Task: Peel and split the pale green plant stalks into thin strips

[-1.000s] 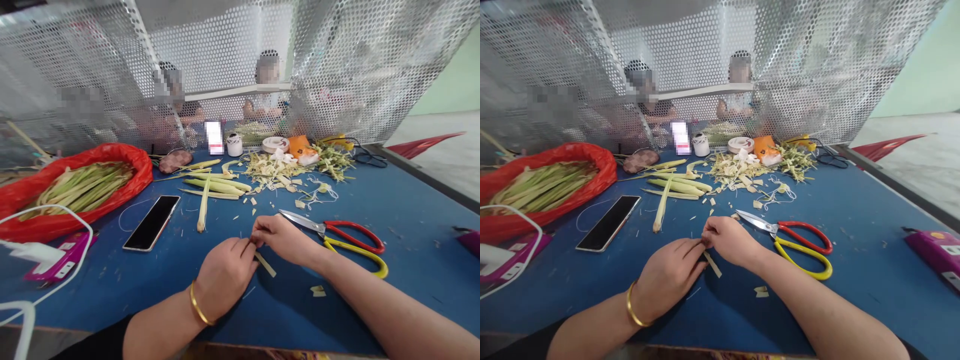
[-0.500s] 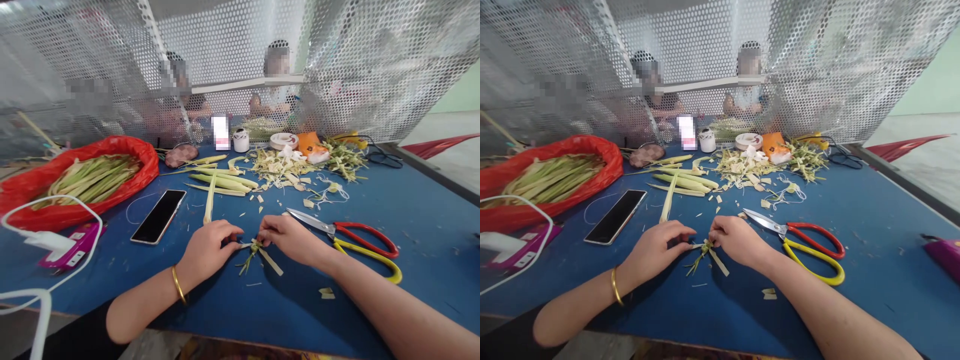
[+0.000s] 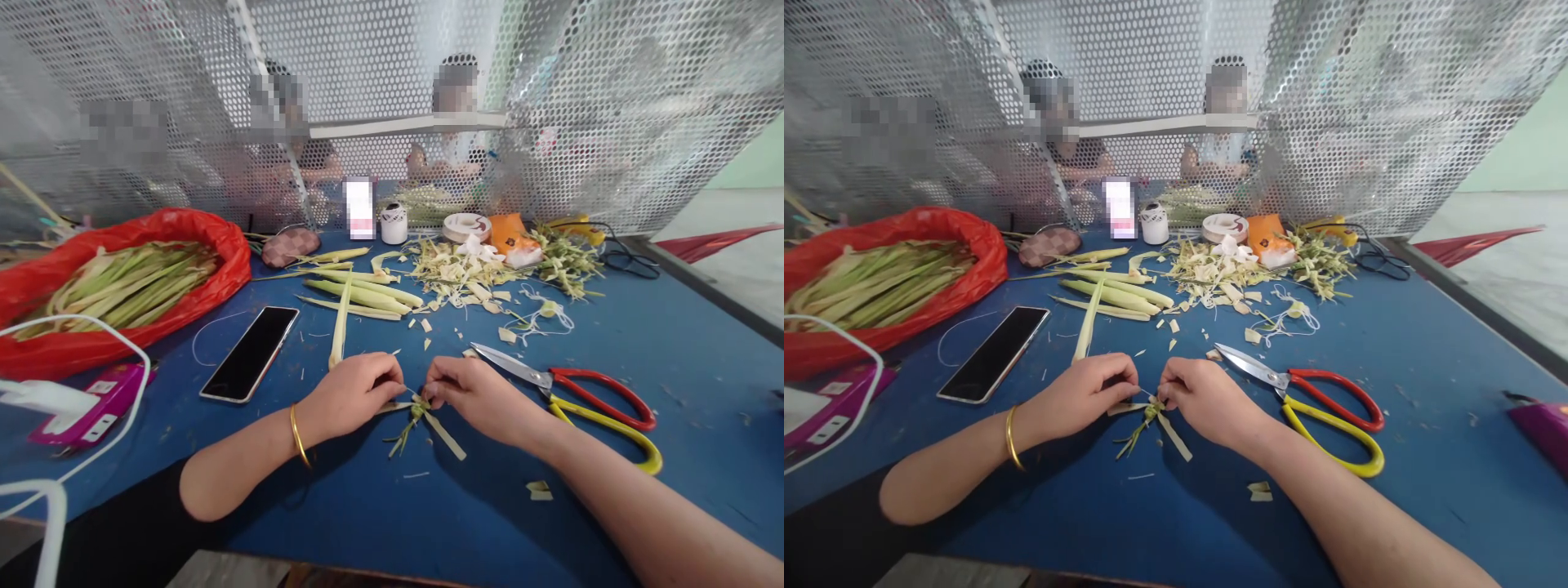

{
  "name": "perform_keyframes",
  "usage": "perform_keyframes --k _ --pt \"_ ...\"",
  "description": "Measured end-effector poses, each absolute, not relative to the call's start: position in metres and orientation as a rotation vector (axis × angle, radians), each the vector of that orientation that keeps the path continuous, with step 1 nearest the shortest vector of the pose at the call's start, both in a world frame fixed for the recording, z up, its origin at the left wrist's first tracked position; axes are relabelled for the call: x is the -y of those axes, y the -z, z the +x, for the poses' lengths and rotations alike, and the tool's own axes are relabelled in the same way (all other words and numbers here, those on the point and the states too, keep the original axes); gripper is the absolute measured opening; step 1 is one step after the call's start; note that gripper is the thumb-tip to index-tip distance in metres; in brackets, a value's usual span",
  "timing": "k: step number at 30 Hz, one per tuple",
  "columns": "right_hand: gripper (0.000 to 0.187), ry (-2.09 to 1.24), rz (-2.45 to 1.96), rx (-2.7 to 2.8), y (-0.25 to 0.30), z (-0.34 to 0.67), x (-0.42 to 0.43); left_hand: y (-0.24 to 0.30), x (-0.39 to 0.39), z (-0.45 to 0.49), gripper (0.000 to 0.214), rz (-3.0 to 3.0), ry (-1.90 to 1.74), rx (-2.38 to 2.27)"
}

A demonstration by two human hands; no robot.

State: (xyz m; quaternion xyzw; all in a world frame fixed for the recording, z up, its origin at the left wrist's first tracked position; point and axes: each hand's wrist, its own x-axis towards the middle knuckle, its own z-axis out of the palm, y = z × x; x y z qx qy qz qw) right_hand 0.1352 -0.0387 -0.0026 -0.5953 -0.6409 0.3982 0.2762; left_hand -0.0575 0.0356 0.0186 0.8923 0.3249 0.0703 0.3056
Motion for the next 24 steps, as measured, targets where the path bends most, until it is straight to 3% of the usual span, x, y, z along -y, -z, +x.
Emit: perform_keyframes --k 10,24 --pt "0.015 -0.933 -1.580 1.841 0.004 0.131 0.040 -0.019 -0.051 -0.051 0.014 1.782 -0.165 -0.645" --pt "0.016 -0.967 -1.553 1.836 0.006 0.131 0.039 -0.009 -0.041 -0.042 0.025 1.366 -0.067 -0.831"
